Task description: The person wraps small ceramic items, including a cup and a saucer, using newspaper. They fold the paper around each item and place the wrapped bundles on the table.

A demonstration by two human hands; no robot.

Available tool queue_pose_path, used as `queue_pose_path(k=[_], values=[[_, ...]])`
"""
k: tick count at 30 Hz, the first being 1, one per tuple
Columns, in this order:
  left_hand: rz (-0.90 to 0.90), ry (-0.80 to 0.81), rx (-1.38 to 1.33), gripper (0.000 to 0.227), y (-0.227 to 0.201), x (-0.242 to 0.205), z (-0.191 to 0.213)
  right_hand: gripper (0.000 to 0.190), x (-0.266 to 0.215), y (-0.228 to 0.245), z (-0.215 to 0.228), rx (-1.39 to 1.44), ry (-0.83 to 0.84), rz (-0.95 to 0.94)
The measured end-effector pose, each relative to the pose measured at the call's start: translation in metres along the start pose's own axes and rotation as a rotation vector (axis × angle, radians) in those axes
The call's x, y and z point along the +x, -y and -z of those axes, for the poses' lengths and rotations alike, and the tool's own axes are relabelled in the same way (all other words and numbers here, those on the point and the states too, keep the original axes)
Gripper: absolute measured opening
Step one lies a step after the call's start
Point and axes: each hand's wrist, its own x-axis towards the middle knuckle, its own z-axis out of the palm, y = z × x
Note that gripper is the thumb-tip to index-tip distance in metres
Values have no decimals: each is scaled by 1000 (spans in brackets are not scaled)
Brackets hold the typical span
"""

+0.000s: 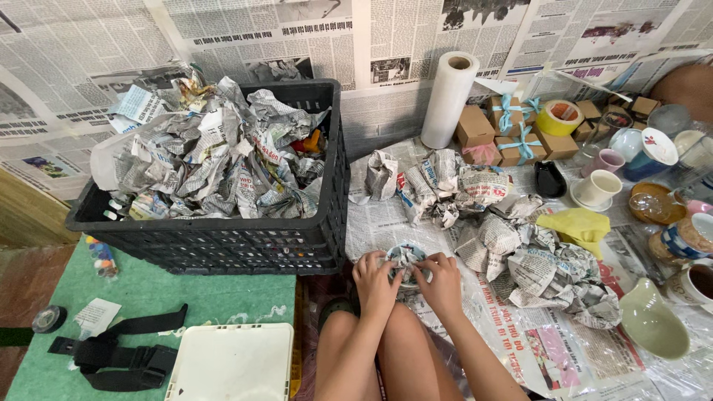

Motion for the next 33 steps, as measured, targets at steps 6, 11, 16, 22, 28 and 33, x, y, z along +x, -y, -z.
queue_pose_path(k=[6, 11, 16, 22, 28, 33], values=[[-208, -2, -82, 42, 15, -4, -28, 22, -3, -5, -5, 38, -33, -69], [-244, -17, -99, 26, 21, -3, -35, 30, 2, -1, -2, 21, -44, 43], [-225, 10, -28, 24, 13, 0, -20, 23, -1, 4, 2, -92, 63, 134], [-219, -16, -2, 29, 3, -1, -4, 20, -3, 6, -4, -81, 25, 7], [-196, -3, -57, 24, 7, -6, -3, 23, -3, 11, -4, -167, 63, 147], [-163, -47, -109, 33, 11, -10, -11, 32, -8, 19, 6, -115, 49, 105]])
